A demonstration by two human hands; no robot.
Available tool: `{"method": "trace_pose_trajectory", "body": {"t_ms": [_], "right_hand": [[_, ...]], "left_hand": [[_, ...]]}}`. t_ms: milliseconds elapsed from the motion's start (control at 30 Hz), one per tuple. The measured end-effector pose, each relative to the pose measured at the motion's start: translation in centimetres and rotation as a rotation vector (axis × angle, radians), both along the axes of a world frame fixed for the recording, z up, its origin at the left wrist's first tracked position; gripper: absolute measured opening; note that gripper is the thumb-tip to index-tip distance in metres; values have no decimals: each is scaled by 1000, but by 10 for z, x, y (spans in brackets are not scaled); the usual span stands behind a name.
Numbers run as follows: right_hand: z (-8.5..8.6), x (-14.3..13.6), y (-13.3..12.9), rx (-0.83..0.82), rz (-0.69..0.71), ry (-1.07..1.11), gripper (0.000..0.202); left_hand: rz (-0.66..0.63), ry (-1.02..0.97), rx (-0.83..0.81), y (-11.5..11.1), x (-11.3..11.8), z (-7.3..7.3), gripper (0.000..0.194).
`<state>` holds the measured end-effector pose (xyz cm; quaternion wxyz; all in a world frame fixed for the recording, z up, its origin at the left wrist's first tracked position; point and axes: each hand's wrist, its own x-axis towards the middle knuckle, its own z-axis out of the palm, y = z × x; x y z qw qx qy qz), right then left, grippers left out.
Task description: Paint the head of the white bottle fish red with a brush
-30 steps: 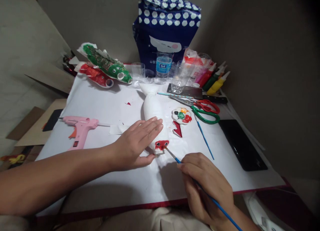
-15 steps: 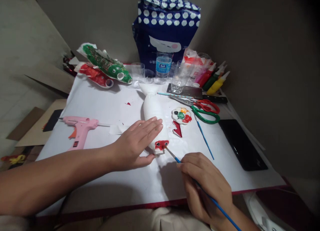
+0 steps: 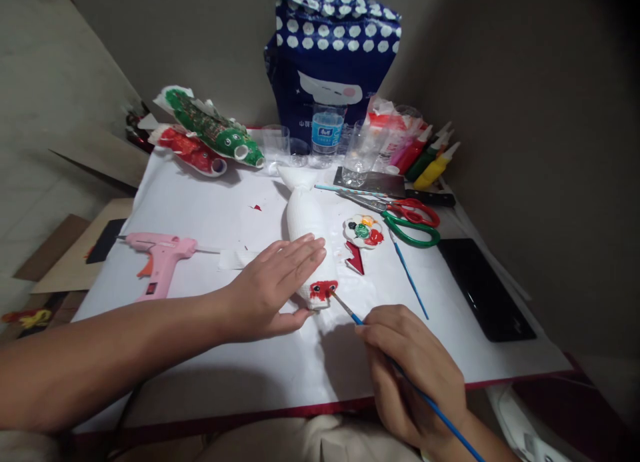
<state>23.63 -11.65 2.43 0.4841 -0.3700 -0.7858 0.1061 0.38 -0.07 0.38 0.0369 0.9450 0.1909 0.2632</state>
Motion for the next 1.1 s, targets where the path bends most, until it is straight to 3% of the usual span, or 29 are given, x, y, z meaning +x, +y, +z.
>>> {"method": "trace_pose_trajectory", "body": {"t_ms": [1100], "right_hand": [[-1,-1,1,-14,11,12,39]], "left_hand": [[-6,-8,7,1,0,0,92]]}}
